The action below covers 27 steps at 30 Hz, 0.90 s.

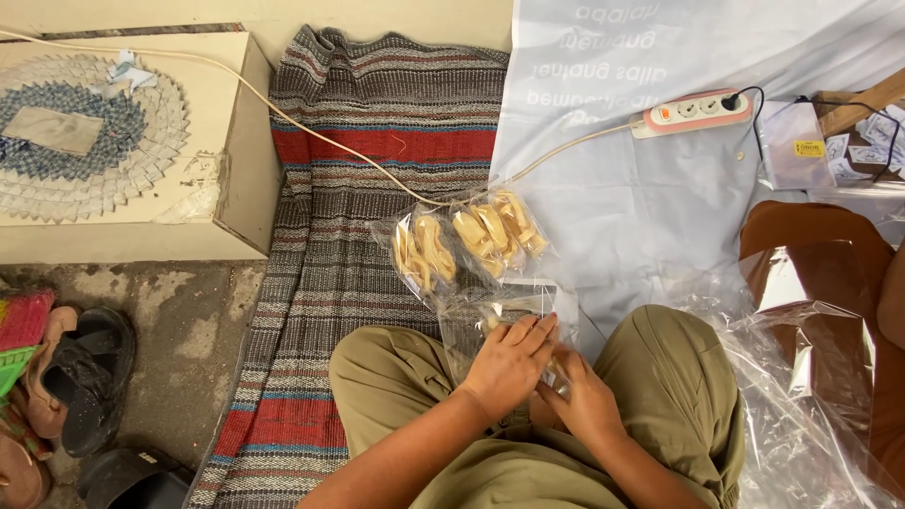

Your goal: The person packs crescent-shaped bakery items into plastic sleeves and then places several filled sleeves into a larger plastic bag by hand.

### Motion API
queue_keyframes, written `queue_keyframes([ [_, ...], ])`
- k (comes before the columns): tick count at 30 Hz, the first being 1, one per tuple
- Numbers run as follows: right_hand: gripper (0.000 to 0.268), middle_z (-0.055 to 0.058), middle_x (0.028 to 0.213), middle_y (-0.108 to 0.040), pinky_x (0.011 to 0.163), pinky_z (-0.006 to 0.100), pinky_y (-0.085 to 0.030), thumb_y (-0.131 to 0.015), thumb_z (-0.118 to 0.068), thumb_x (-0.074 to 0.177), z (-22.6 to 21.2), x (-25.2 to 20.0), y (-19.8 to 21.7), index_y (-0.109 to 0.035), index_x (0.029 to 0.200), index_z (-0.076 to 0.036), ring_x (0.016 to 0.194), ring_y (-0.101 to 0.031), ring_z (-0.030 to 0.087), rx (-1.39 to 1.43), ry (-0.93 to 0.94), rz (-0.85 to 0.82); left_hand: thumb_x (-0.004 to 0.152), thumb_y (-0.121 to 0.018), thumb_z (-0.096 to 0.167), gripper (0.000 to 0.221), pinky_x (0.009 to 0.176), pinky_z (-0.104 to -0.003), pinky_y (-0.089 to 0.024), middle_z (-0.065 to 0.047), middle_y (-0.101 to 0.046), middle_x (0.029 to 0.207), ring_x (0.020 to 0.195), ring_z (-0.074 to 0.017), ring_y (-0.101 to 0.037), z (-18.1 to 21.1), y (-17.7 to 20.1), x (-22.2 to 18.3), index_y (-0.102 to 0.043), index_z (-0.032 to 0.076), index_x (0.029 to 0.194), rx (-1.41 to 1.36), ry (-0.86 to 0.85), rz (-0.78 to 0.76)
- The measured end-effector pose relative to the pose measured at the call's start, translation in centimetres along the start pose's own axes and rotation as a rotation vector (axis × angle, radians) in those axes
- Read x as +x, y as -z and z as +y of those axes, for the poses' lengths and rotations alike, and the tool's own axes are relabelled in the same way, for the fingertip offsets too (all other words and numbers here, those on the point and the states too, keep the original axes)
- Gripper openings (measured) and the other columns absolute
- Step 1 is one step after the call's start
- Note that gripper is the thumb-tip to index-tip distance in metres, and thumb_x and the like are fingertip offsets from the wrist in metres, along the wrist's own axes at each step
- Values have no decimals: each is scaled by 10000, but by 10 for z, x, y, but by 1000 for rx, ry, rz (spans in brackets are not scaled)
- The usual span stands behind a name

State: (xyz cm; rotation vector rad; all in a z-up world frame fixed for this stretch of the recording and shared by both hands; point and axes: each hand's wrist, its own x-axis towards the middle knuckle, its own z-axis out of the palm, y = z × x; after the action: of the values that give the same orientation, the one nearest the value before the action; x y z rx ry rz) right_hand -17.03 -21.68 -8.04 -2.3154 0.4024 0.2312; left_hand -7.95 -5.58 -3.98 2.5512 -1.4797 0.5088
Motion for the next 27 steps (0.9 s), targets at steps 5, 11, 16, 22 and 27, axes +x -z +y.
queue_keyframes([
  [5, 771, 77, 1711, -203, 1147, 412, -396, -610, -151, 923, 37, 38, -57, -259, 1607, -101, 1597, -122, 285, 55, 60, 89, 1000, -520, 189, 454, 969, -425, -484, -73, -518, 1536, 1309, -272, -515, 11, -14, 0, -611, 76, 1430, -52, 5, 48],
  [11, 711, 119, 1548, -346, 1155, 473, -362, -703, -75, 846, 6, 94, -111, -428, 1492, -186, 1464, -297, 303, 281, 181, 278, 920, -569, 124, 694, 959, -766, -435, -120, -333, 1658, 1413, -337, -408, 16, 16, 9, -376, 108, 1586, -238, -27, -351],
  [16, 605, 150, 1411, -457, 1160, 458, -385, -719, -15, 860, -44, 137, -109, -527, 1416, -156, 1347, -454, 297, 451, 378, 416, 989, -471, 62, 480, 951, -490, -469, -167, -523, 1526, 1248, -361, -517, 25, 8, -1, -547, -24, 1455, -470, -56, 12],
  [22, 532, 119, 1328, -626, 1103, 458, -461, -740, -47, 863, -52, 185, -130, -572, 1365, -109, 1282, -568, 319, 312, 528, 550, 926, -538, 83, 279, 961, -496, -522, -145, -597, 1314, 1130, -365, -657, -44, 28, -1, -640, 66, 1185, -965, 106, 392],
  [27, 653, 79, 1281, -656, 1094, 465, -476, -872, -145, 767, -66, 181, -119, -628, 1373, -171, 1304, -586, 310, 230, 331, 411, 1015, -562, 136, 634, 1190, -674, -234, -419, -243, 1564, 1454, -608, -220, -142, -70, -52, -259, -68, 1533, -1211, 1262, 632],
])
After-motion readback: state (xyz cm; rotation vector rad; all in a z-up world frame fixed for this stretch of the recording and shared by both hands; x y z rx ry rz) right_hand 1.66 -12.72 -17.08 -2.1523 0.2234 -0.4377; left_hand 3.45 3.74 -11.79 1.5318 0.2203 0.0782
